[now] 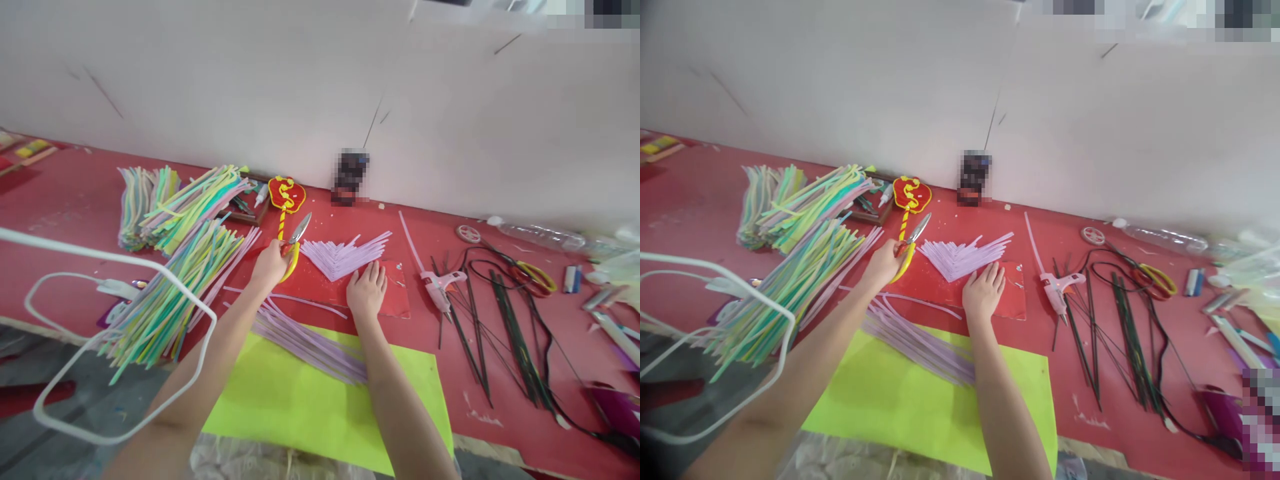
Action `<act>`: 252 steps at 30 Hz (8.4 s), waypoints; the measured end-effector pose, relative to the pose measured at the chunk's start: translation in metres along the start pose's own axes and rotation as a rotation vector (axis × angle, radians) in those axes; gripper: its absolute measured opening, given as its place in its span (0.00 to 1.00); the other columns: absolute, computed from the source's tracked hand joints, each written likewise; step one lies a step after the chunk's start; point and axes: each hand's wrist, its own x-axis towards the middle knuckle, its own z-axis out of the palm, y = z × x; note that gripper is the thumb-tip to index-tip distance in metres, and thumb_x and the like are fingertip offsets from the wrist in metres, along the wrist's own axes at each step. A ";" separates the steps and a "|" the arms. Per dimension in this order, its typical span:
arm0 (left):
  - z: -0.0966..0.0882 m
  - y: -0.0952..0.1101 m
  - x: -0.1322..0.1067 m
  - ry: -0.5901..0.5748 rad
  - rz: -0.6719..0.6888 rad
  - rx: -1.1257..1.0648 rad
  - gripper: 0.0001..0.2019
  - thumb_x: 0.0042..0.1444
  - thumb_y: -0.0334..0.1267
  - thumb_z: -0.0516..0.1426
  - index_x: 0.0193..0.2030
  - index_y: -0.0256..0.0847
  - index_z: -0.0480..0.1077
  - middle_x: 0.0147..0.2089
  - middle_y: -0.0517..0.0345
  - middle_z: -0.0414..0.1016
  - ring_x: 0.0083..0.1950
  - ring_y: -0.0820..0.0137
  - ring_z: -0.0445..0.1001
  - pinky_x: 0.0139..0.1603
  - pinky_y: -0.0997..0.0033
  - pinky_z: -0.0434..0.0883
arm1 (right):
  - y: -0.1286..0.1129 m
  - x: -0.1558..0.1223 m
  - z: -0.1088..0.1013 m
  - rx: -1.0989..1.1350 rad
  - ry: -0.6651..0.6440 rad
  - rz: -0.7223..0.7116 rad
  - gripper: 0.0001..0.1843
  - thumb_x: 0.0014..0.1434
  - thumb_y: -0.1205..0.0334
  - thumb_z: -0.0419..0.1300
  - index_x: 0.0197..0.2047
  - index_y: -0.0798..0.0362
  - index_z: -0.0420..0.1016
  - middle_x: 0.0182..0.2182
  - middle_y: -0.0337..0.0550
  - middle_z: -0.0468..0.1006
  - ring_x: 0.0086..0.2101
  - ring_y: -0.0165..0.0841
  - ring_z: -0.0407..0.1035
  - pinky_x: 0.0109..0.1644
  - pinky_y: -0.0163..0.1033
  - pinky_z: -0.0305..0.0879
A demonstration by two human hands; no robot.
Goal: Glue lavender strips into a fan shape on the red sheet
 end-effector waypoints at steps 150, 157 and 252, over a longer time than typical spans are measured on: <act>0.074 0.010 -0.010 -0.108 -0.053 -1.345 0.20 0.40 0.52 0.66 0.28 0.36 0.73 0.25 0.61 0.74 0.32 0.65 0.77 0.39 0.64 0.74 | -0.006 0.017 -0.011 1.419 -0.366 0.389 0.23 0.36 0.54 0.74 0.37 0.53 0.80 0.41 0.44 0.82 0.46 0.43 0.75 0.53 0.48 0.71; 0.078 0.004 -0.006 -0.129 0.007 -1.256 0.19 0.42 0.53 0.65 0.27 0.37 0.72 0.25 0.61 0.74 0.31 0.65 0.77 0.38 0.66 0.75 | -0.001 0.017 -0.013 1.364 -0.371 0.360 0.23 0.37 0.54 0.74 0.39 0.52 0.80 0.42 0.43 0.82 0.47 0.43 0.74 0.55 0.48 0.69; 0.062 -0.004 0.002 -0.386 -0.099 -1.484 0.21 0.32 0.47 0.71 0.23 0.37 0.67 0.24 0.65 0.69 0.28 0.78 0.70 0.34 0.76 0.72 | 0.002 0.020 -0.034 1.490 -0.510 0.437 0.26 0.38 0.55 0.74 0.42 0.52 0.79 0.44 0.44 0.81 0.47 0.42 0.74 0.47 0.41 0.75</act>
